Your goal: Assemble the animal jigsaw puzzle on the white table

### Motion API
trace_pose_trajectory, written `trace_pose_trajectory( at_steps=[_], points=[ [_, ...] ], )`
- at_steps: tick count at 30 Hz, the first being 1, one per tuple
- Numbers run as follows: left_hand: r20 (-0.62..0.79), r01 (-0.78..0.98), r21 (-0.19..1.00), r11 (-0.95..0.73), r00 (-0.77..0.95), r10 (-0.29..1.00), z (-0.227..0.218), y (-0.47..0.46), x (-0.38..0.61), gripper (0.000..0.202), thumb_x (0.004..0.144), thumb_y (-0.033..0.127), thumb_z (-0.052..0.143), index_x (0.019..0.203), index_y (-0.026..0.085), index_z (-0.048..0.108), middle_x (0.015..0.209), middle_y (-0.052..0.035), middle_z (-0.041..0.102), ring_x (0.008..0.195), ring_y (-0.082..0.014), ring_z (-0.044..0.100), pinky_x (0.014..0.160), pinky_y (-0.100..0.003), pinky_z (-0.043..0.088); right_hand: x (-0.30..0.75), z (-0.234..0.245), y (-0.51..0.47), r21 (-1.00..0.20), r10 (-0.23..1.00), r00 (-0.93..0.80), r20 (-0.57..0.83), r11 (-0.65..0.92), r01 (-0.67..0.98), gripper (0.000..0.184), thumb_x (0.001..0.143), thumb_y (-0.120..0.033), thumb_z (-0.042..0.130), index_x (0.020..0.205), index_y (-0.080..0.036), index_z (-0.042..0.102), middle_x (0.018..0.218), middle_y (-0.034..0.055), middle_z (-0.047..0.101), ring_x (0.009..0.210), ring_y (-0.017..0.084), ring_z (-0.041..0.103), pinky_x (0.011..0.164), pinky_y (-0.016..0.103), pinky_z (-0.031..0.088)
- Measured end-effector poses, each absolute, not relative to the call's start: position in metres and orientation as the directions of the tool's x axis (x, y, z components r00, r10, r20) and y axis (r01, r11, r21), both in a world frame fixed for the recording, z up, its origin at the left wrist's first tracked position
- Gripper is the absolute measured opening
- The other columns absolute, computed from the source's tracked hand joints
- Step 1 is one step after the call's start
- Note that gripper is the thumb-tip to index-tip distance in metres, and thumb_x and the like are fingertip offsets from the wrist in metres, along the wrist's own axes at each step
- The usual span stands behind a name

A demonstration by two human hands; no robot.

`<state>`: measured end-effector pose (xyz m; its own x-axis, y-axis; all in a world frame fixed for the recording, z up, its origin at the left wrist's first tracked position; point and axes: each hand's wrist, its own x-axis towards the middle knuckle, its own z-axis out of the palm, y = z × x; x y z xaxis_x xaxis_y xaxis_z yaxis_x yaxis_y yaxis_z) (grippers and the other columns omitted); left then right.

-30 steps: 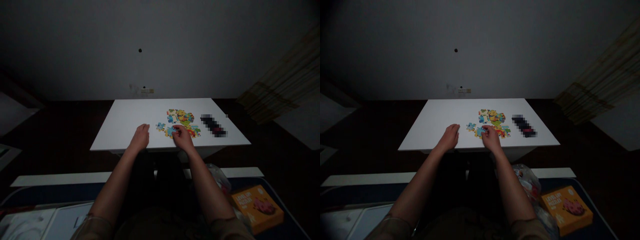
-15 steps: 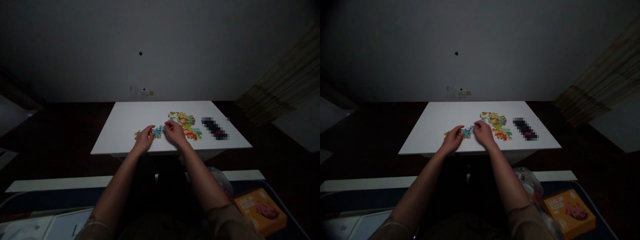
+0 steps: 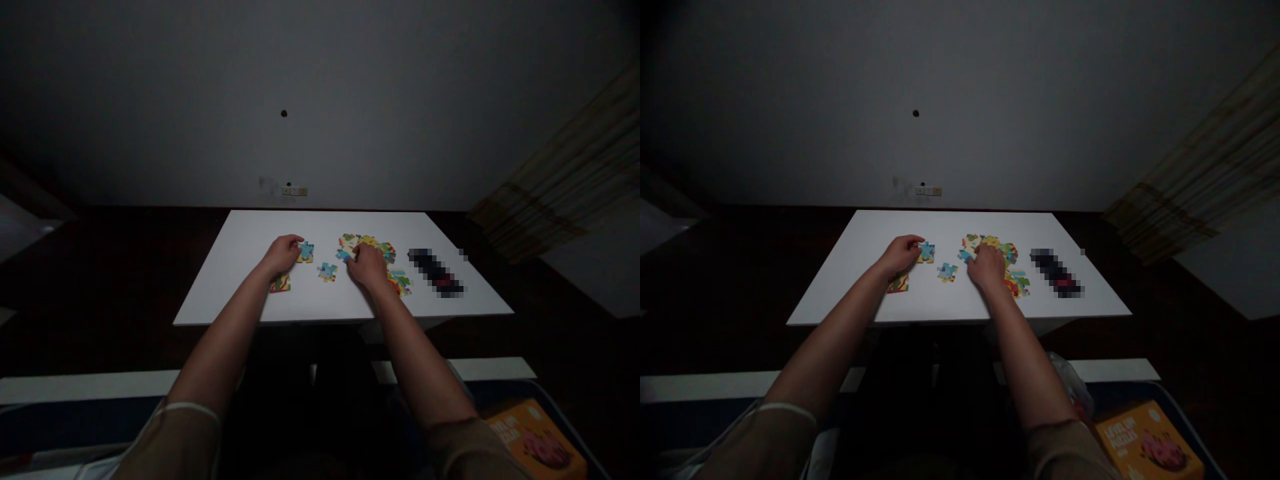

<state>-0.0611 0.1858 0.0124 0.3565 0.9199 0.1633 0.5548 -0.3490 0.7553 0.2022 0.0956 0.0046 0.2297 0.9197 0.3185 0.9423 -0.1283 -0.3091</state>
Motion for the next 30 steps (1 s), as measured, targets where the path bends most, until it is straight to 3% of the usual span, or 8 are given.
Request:
trace_pose_trajectory(
  at_steps=[4, 9, 13, 16, 23, 30],
  points=[
    [0.133, 0.606, 0.709, -0.361, 0.387, 0.912, 0.017, 0.217, -0.062, 0.037, 0.078, 0.021, 0.06, 0.112, 0.013, 0.074, 0.089, -0.0078, 0.073, 0.082, -0.0212, 0.065, 0.076, -0.033, 0.052, 0.205, 0.003, 0.102, -0.331, 0.904, 0.156, 0.397, -0.018, 0.943, 0.025, 0.08, -0.031, 0.074, 0.102, -0.02, 0.066, 0.097, 0.0155, 0.069, 0.102, 0.034, 0.062, 0.095, 0.051, 0.046],
    [0.175, 0.602, 0.665, -0.442, 0.45, 0.876, 0.019, 0.224, -0.067, 0.032, 0.076, 0.024, 0.064, 0.105, 0.018, 0.076, 0.093, -0.007, 0.074, 0.085, -0.0228, 0.066, 0.081, -0.034, 0.052, 0.209, 0.011, 0.106, -0.431, 0.921, 0.148, 0.359, 0.023, 0.902, 0.026, 0.079, -0.025, 0.073, 0.104, -0.022, 0.07, 0.099, 0.014, 0.071, 0.1, 0.033, 0.065, 0.093, 0.05, 0.048],
    [0.221, 0.6, 0.607, -0.521, 0.503, 0.836, 0.011, 0.221, -0.074, 0.03, 0.084, 0.028, 0.06, 0.109, 0.018, 0.074, 0.103, -0.0083, 0.073, 0.093, -0.024, 0.067, 0.087, -0.035, 0.053, 0.205, 0.029, 0.125, -0.602, 0.947, 0.092, 0.308, 0.119, 0.79, 0.02, 0.089, -0.025, 0.059, 0.104, -0.024, 0.072, 0.098, 0.0116, 0.073, 0.086, 0.028, 0.068, 0.082, 0.044, 0.052],
    [0.24, 0.592, 0.585, -0.555, 0.528, 0.815, 0.007, 0.221, -0.078, 0.028, 0.087, 0.029, 0.06, 0.108, 0.018, 0.074, 0.104, -0.0088, 0.071, 0.097, -0.0243, 0.066, 0.091, -0.036, 0.052, 0.186, 0.036, 0.159, -0.701, 0.956, 0.04, 0.291, 0.184, 0.689, 0.022, 0.09, -0.025, 0.06, 0.108, -0.024, 0.072, 0.099, 0.0091, 0.075, 0.081, 0.024, 0.069, 0.077, 0.039, 0.053],
    [0.238, 0.684, 0.446, -0.577, 0.531, 0.813, 0.015, 0.22, -0.086, 0.027, 0.087, 0.04, 0.067, 0.106, 0.022, 0.073, 0.108, -0.0093, 0.069, 0.103, -0.0288, 0.064, 0.096, -0.044, 0.047, 0.139, 0.013, 0.223, -0.629, 0.971, -0.017, 0.237, 0.166, 0.759, 0.02, 0.089, -0.015, 0.059, 0.102, -0.022, 0.073, 0.103, 0.0084, 0.076, 0.095, 0.023, 0.07, 0.09, 0.038, 0.052],
    [0.208, 0.697, 0.414, -0.586, 0.554, 0.806, 0.014, 0.221, -0.087, 0.036, 0.081, 0.051, 0.075, 0.107, 0.026, 0.074, 0.113, -0.0089, 0.067, 0.11, -0.0321, 0.061, 0.099, -0.046, 0.043, 0.147, -0.002, 0.217, -0.62, 0.962, -0.096, 0.256, 0.24, 0.747, 0.027, 0.091, -0.014, 0.057, 0.111, -0.024, 0.072, 0.111, 0.0094, 0.075, 0.103, 0.025, 0.069, 0.097, 0.044, 0.051]
  ],
)
